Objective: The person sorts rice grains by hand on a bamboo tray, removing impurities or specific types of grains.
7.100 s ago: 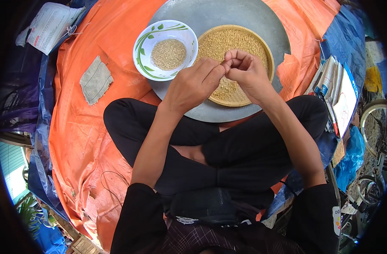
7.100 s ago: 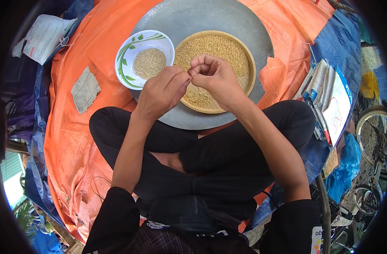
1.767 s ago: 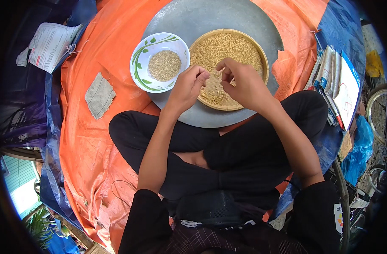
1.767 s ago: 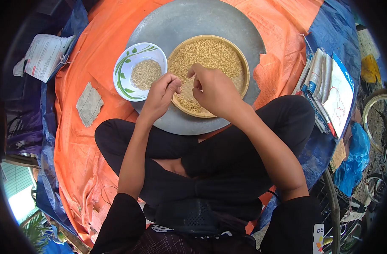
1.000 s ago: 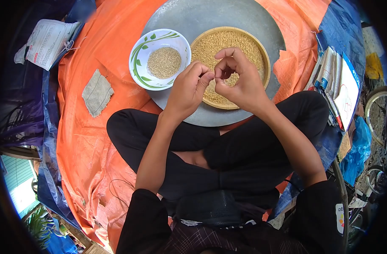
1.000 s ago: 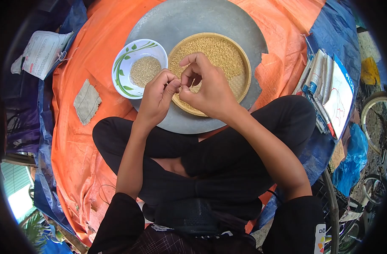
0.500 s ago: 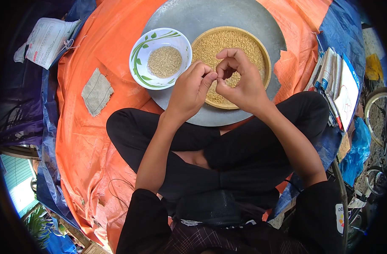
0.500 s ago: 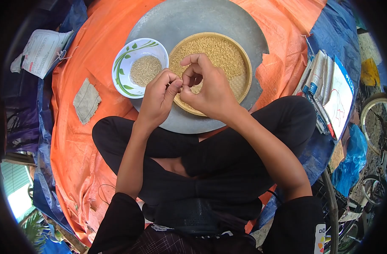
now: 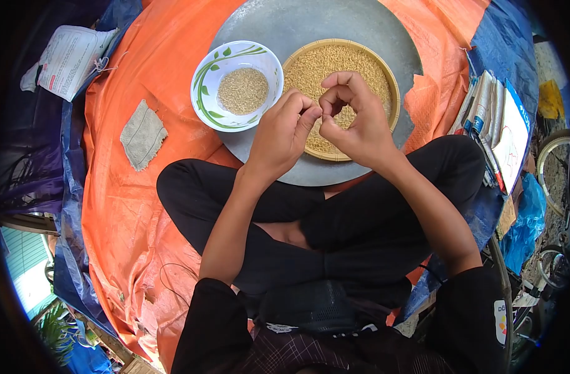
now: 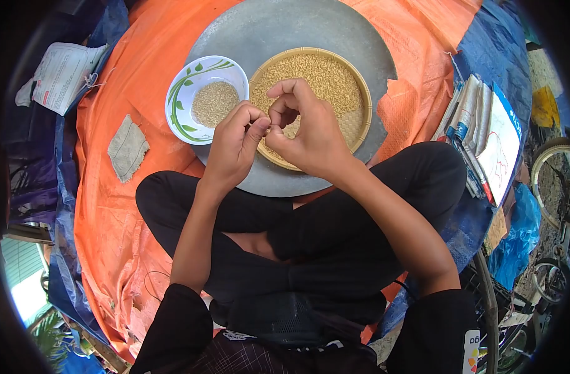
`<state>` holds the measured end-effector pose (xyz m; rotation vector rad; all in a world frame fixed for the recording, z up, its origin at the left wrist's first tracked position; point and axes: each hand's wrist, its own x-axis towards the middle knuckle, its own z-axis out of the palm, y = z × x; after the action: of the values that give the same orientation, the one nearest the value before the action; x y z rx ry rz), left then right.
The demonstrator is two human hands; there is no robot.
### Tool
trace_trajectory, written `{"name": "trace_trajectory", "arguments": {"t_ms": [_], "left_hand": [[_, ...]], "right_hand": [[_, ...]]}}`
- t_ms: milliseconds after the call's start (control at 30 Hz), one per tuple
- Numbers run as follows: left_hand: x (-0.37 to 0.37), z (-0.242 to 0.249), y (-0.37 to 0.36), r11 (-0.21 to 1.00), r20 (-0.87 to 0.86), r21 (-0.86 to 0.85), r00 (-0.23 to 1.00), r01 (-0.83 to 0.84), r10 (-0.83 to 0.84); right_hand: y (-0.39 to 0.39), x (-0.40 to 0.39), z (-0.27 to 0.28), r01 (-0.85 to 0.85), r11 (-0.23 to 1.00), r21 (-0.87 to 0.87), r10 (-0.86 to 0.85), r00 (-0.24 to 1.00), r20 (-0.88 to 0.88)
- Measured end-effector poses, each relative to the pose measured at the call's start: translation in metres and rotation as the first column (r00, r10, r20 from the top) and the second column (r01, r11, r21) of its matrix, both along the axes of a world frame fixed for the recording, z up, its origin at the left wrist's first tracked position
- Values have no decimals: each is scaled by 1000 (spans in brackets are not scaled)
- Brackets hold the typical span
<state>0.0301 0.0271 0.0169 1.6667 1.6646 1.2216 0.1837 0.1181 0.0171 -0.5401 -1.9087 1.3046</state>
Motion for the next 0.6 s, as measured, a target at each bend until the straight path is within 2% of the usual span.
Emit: {"name": "trace_trajectory", "arguments": {"t_ms": [367, 467, 600], "left_hand": [[3, 0, 0, 1000, -25, 2, 1000, -8, 8], [0, 6, -1, 998, 14, 28, 998, 55, -55], [-2, 10, -2, 997, -44, 43, 997, 63, -61]], "right_hand": [[-3, -1, -1, 45, 998, 52, -46, 999, 29], [-2, 0, -1, 40, 999, 25, -40, 999, 17], [-3, 1, 3, 32, 999, 27, -33, 998, 60]]}}
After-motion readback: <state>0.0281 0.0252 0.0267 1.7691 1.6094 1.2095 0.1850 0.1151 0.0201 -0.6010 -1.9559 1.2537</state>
